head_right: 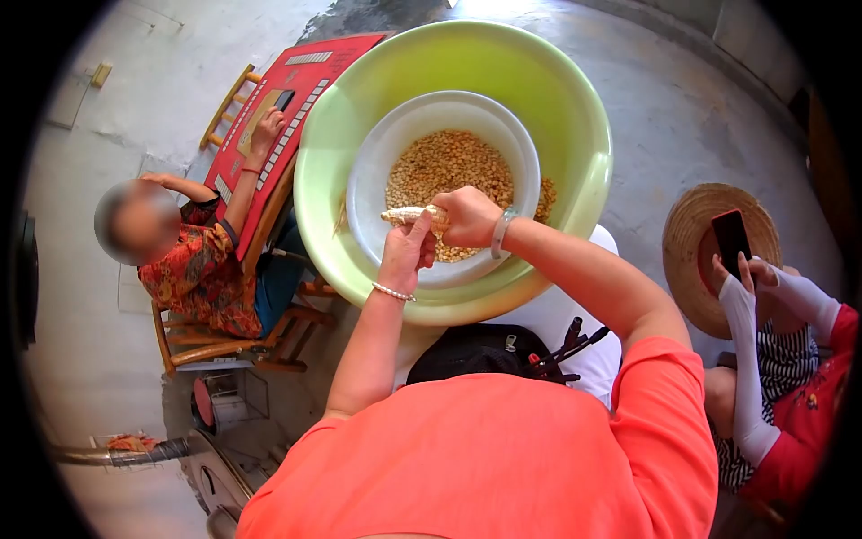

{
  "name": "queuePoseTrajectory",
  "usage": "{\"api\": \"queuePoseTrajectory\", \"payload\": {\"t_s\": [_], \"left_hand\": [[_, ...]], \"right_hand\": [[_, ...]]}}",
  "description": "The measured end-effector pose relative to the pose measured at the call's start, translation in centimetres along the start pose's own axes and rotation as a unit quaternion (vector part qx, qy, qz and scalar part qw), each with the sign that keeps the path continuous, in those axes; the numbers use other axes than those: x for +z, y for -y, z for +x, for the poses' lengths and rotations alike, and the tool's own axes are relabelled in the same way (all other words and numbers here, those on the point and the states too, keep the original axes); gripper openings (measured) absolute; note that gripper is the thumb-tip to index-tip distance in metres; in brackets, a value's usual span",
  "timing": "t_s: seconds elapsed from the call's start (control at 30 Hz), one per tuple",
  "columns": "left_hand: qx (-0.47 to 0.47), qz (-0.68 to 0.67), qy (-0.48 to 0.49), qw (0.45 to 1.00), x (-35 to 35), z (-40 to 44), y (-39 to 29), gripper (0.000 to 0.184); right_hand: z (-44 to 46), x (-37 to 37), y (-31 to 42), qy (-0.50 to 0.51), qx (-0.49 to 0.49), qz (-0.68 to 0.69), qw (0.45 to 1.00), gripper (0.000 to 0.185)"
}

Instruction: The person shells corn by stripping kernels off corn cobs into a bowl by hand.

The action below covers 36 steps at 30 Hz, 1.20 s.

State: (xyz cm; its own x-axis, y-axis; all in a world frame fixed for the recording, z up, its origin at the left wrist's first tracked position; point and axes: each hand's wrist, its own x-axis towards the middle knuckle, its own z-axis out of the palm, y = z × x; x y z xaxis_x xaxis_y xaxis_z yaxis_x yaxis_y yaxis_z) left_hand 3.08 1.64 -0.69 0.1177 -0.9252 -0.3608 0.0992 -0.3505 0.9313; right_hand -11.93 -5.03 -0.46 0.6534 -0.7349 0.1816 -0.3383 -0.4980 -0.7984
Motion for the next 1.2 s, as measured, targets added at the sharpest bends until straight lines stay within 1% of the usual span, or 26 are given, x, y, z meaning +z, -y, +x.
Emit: {"api": "queuePoseTrajectory", "payload": {"t_s": [0.23,0.37,0.47,0.57,0.67,0.77,0.87,0.97,1.03,1.13,1.2], "left_hand": [[0.042,-0.042,0.032,0.998,0.0,-0.4,-0.1,0.035],[0.053,-0.039,0.039,0.997,-0.1,-0.3,0.2,0.031],[0.062,-0.032,0.043,0.997,-0.2,-0.1,0.4,0.026],[0.062,-0.040,0.046,0.996,-0.4,0.0,0.3,0.021],[0.059,-0.047,0.055,0.996,-0.7,-0.2,0.1,0.019],[0.050,-0.044,0.060,0.996,-1.0,-0.1,0.1,0.019],[0.026,-0.044,0.053,0.997,-0.8,-0.3,0.0,0.023],[-0.003,-0.052,0.044,0.998,-0.8,-0.2,0.1,0.030],[-0.011,-0.048,0.033,0.998,-0.9,-0.1,0.3,0.034],[-0.006,-0.023,0.020,1.000,-0.5,0.0,0.1,0.037],[0.009,-0.024,0.028,0.999,-0.4,0.0,0.2,0.035]], "right_hand": [[0.0,-0.7,0.4,0.018,-0.031,0.014,0.999,0.023],[0.2,-0.6,0.0,0.015,-0.041,0.011,0.999,0.023],[0.4,-0.4,-0.2,0.020,-0.022,0.012,1.000,0.029],[0.3,-0.5,-0.3,0.015,-0.032,0.075,0.997,0.037],[0.4,-0.9,0.0,0.021,-0.026,0.101,0.994,0.041],[0.6,-0.7,0.0,0.026,-0.018,0.070,0.997,0.042],[0.5,0.0,-0.3,-0.019,-0.026,0.011,0.999,0.044],[0.2,0.1,-0.2,-0.002,-0.010,-0.067,0.998,0.040],[0.0,0.4,-0.3,-0.007,-0.008,-0.077,0.997,0.038],[-0.1,0.3,-0.3,-0.003,-0.010,-0.078,0.997,0.037],[-0.1,0.2,-0.3,0.003,-0.014,-0.072,0.997,0.037]]}}
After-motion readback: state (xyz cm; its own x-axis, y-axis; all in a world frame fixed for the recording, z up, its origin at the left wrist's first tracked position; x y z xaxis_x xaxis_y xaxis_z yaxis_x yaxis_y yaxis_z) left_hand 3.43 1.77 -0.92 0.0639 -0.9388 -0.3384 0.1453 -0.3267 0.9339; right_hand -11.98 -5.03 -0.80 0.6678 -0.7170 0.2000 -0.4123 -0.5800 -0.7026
